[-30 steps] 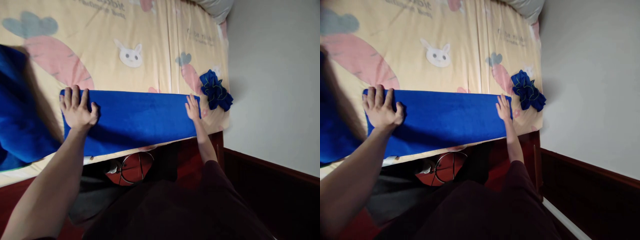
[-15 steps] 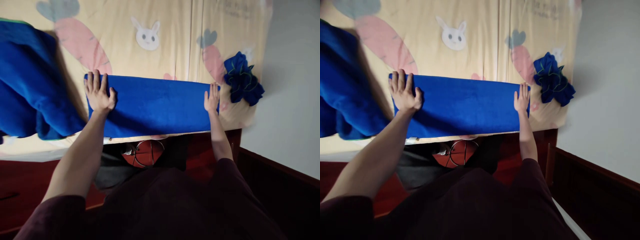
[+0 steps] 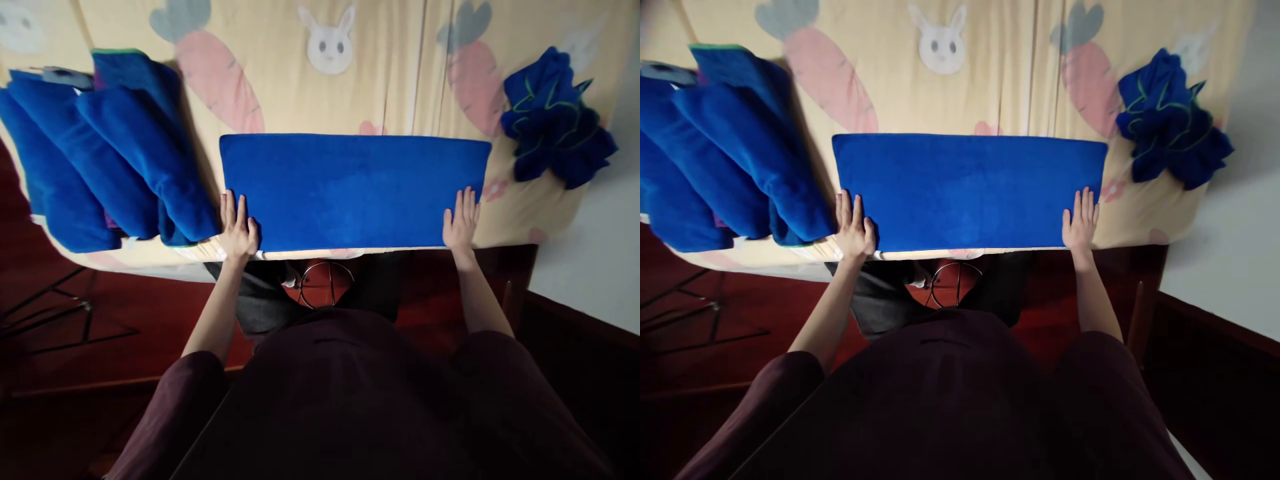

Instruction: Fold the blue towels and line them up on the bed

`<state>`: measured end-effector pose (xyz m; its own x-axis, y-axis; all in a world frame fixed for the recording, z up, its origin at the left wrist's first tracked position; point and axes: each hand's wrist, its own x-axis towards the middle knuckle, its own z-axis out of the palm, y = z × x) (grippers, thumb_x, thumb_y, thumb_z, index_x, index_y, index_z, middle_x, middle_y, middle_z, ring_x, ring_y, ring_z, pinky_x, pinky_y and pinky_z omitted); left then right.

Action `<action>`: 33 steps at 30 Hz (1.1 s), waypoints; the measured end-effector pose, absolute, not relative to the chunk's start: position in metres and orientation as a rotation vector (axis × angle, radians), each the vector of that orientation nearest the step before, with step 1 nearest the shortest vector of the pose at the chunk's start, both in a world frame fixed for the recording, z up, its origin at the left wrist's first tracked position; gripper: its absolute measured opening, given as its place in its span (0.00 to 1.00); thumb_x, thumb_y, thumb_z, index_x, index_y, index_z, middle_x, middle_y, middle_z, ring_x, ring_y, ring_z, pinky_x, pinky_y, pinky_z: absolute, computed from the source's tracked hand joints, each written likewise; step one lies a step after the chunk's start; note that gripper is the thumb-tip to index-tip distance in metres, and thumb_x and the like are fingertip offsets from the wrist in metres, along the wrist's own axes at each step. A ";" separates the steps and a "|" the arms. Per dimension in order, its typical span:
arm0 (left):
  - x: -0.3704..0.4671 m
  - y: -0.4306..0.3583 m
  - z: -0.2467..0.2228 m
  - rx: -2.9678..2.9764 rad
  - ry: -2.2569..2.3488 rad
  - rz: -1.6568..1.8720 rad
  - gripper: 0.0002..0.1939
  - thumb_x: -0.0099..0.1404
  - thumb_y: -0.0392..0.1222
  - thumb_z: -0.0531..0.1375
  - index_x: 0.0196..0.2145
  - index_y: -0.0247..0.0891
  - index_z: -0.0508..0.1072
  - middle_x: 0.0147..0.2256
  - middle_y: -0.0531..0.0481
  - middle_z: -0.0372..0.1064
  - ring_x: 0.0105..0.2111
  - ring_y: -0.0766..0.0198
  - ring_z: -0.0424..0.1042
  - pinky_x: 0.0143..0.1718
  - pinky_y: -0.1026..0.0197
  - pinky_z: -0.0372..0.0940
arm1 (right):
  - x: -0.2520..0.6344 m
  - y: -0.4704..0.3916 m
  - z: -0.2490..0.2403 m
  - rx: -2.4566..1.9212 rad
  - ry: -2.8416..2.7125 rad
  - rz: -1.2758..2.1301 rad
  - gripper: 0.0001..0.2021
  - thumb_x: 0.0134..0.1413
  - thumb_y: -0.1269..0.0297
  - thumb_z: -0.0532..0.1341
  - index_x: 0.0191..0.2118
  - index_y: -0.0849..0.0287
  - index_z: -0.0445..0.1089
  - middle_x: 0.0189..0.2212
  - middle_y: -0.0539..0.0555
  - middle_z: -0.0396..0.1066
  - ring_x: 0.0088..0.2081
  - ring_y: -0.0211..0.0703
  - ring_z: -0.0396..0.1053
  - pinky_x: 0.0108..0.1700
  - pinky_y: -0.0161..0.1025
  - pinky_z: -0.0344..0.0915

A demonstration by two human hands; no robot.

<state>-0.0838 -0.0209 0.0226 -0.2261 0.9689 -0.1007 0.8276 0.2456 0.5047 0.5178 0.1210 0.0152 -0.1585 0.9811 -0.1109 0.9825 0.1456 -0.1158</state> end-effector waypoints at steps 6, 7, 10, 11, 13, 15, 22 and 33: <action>-0.087 -0.010 0.013 1.642 2.128 0.532 0.37 0.76 0.58 0.46 0.74 0.37 0.49 0.77 0.43 0.33 0.76 0.54 0.30 0.75 0.44 0.36 | 0.510 0.134 0.023 2.037 2.300 -0.240 0.32 0.72 0.62 0.43 0.77 0.64 0.40 0.77 0.62 0.37 0.77 0.51 0.34 0.75 0.62 0.38; -0.085 -0.009 0.016 1.626 2.132 0.539 0.37 0.76 0.59 0.46 0.75 0.38 0.49 0.77 0.43 0.33 0.76 0.53 0.30 0.75 0.44 0.37 | 0.506 0.134 0.027 2.047 2.286 -0.255 0.32 0.72 0.62 0.43 0.77 0.65 0.41 0.77 0.63 0.37 0.77 0.51 0.34 0.75 0.62 0.37; -0.069 -0.023 0.031 1.634 2.143 0.536 0.37 0.76 0.58 0.45 0.74 0.36 0.50 0.76 0.40 0.33 0.76 0.50 0.28 0.74 0.40 0.35 | 0.484 0.116 0.043 2.150 2.268 -0.296 0.32 0.72 0.61 0.43 0.76 0.67 0.44 0.77 0.65 0.36 0.77 0.50 0.31 0.74 0.64 0.33; -0.059 -0.036 0.037 1.659 2.152 0.521 0.37 0.76 0.57 0.45 0.74 0.34 0.51 0.76 0.38 0.32 0.76 0.48 0.27 0.74 0.37 0.35 | 0.472 0.100 0.047 2.209 2.278 -0.306 0.32 0.72 0.60 0.43 0.76 0.67 0.45 0.77 0.65 0.36 0.78 0.50 0.30 0.74 0.65 0.33; -0.035 -0.075 0.047 1.714 2.173 0.468 0.35 0.76 0.53 0.45 0.74 0.34 0.51 0.76 0.37 0.31 0.76 0.46 0.26 0.73 0.32 0.33 | 0.442 0.052 0.050 2.351 2.327 -0.345 0.31 0.72 0.61 0.42 0.75 0.67 0.47 0.77 0.65 0.37 0.78 0.49 0.30 0.74 0.64 0.34; -0.012 -0.126 0.050 1.678 2.219 0.399 0.34 0.75 0.50 0.47 0.74 0.34 0.53 0.76 0.35 0.35 0.76 0.44 0.29 0.72 0.31 0.35 | 0.409 -0.012 0.043 2.504 2.327 -0.507 0.30 0.72 0.61 0.41 0.74 0.65 0.54 0.76 0.65 0.42 0.77 0.49 0.33 0.74 0.62 0.38; 0.000 -0.219 0.030 1.784 1.887 0.053 0.20 0.71 0.46 0.51 0.49 0.42 0.81 0.58 0.40 0.75 0.68 0.44 0.62 0.71 0.37 0.48 | 0.364 -0.145 0.021 2.717 2.100 -1.453 0.16 0.65 0.62 0.55 0.49 0.55 0.79 0.61 0.61 0.73 0.70 0.53 0.59 0.73 0.58 0.50; -0.009 -0.218 0.035 1.852 1.852 0.090 0.26 0.72 0.50 0.46 0.23 0.42 0.74 0.31 0.43 0.78 0.35 0.53 0.77 0.51 0.50 0.64 | 0.282 -0.083 0.031 2.833 1.212 -2.838 0.17 0.53 0.55 0.70 0.44 0.61 0.77 0.38 0.57 0.81 0.35 0.45 0.78 0.46 0.44 0.75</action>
<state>-0.0090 -0.2177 0.0347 0.0654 0.9497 -0.3063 0.9156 0.0649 0.3968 0.2823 -0.0831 0.0311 0.1862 0.8803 -0.4364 -0.2935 -0.3741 -0.8797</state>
